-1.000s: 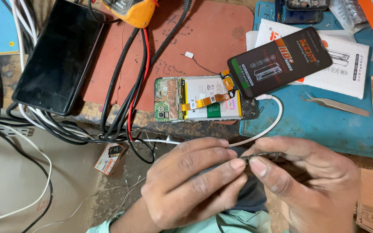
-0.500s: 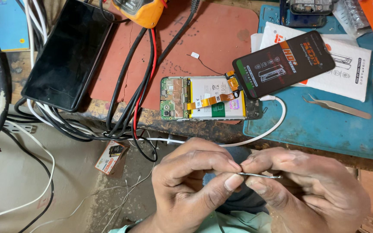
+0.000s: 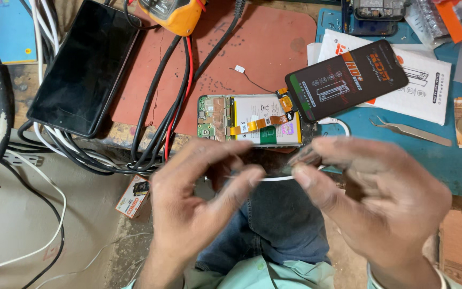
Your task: The person works on a disassembled smartphone, testing the screen by swiping and tapping, then removes and reinserts the SIM card tray. They continue to test the screen and power button while the device remains open on the workbench.
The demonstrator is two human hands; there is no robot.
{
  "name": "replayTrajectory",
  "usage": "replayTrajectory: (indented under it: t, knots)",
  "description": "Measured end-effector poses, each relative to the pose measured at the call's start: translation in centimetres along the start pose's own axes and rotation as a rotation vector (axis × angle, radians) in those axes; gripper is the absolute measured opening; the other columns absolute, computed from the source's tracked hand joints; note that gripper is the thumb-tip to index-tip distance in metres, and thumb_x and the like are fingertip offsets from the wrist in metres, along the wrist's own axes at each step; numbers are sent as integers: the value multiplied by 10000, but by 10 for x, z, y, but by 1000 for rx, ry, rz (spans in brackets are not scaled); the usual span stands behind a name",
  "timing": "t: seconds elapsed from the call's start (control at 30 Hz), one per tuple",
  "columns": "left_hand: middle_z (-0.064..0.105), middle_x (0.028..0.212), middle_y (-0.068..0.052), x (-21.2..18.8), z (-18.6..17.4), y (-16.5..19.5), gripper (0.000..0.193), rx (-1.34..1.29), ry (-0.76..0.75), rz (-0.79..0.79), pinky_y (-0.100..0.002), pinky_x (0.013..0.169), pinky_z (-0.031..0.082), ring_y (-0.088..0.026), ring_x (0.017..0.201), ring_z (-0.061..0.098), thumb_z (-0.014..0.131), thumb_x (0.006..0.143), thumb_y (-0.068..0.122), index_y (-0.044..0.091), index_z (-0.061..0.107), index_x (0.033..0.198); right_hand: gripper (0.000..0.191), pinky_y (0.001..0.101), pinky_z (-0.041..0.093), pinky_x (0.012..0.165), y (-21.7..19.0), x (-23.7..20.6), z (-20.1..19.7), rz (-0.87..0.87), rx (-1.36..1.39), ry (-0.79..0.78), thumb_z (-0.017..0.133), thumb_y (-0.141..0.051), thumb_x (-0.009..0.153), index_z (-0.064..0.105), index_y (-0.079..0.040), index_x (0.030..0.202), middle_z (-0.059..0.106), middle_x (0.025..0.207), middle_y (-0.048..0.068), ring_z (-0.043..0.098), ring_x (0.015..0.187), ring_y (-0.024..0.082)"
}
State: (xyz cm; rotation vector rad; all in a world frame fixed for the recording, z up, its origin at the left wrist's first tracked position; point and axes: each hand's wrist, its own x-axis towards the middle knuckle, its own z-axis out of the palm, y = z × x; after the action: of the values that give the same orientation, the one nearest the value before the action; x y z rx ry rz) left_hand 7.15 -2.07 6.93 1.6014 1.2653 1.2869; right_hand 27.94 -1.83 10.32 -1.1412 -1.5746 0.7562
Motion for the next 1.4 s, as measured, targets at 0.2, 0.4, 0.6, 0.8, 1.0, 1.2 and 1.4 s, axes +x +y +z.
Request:
replayTrajectory:
  t: [0.2, 0.4, 0.6, 0.8, 1.0, 1.2, 1.4]
  knots:
    - [597, 1176, -79, 27, -28, -11, 631, 795, 21, 285, -452, 873, 390, -302, 1048, 523, 818, 829, 568, 134, 697, 1271, 329, 240, 600, 807, 12, 70, 17, 76, 5, -156, 729, 30, 936, 611, 67, 1240, 738, 1055, 133, 704, 914, 112]
    - [596, 1275, -54, 37, -31, -16, 622, 927, -58, 338, -462, 892, 326, -299, 1125, 514, 735, 853, 665, 187, 705, 1250, 317, 255, 575, 665, 28, 114, 47, 111, -141, -355, 697, -11, 934, 605, -30, 1236, 789, 903, 108, 757, 830, 107]
    - [609, 1393, -39, 42, -40, -23, 544, 908, -143, 361, -453, 908, 335, -299, 1137, 521, 718, 885, 621, 191, 713, 1218, 268, 294, 590, 744, 42, 128, 69, -72, -284, -400, 717, -5, 925, 611, -13, 1171, 787, 889, 119, 798, 890, 160]
    - [616, 1387, -34, 48, -42, -33, 595, 822, -152, 377, -460, 932, 349, -298, 1144, 521, 761, 840, 617, 169, 712, 1228, 279, 274, 600, 755, 48, 127, 71, 16, -200, -465, 701, 0, 914, 593, -7, 1171, 775, 924, 94, 799, 903, 128]
    - [603, 1382, -40, 46, -44, -41, 602, 746, -142, 390, -468, 974, 365, -329, 1148, 505, 804, 826, 601, 173, 709, 1239, 307, 254, 593, 756, 55, 133, 71, 91, -23, -553, 682, 22, 907, 565, 15, 1192, 690, 1017, 99, 746, 937, 113]
    - [623, 1346, -10, 44, -45, -43, 602, 796, -94, 462, -473, 942, 318, -296, 1119, 511, 815, 795, 646, 210, 736, 1202, 325, 236, 585, 706, 55, 137, 67, 175, 38, -620, 658, 16, 924, 563, 5, 1234, 764, 957, 115, 737, 883, 101]
    - [648, 1336, -9, 44, -45, -46, 617, 767, -68, 466, -466, 957, 322, -292, 1104, 517, 838, 776, 656, 209, 757, 1194, 363, 244, 599, 680, 53, 138, 67, 257, 24, -635, 693, -48, 920, 584, 1, 1263, 780, 975, 126, 755, 858, 115]
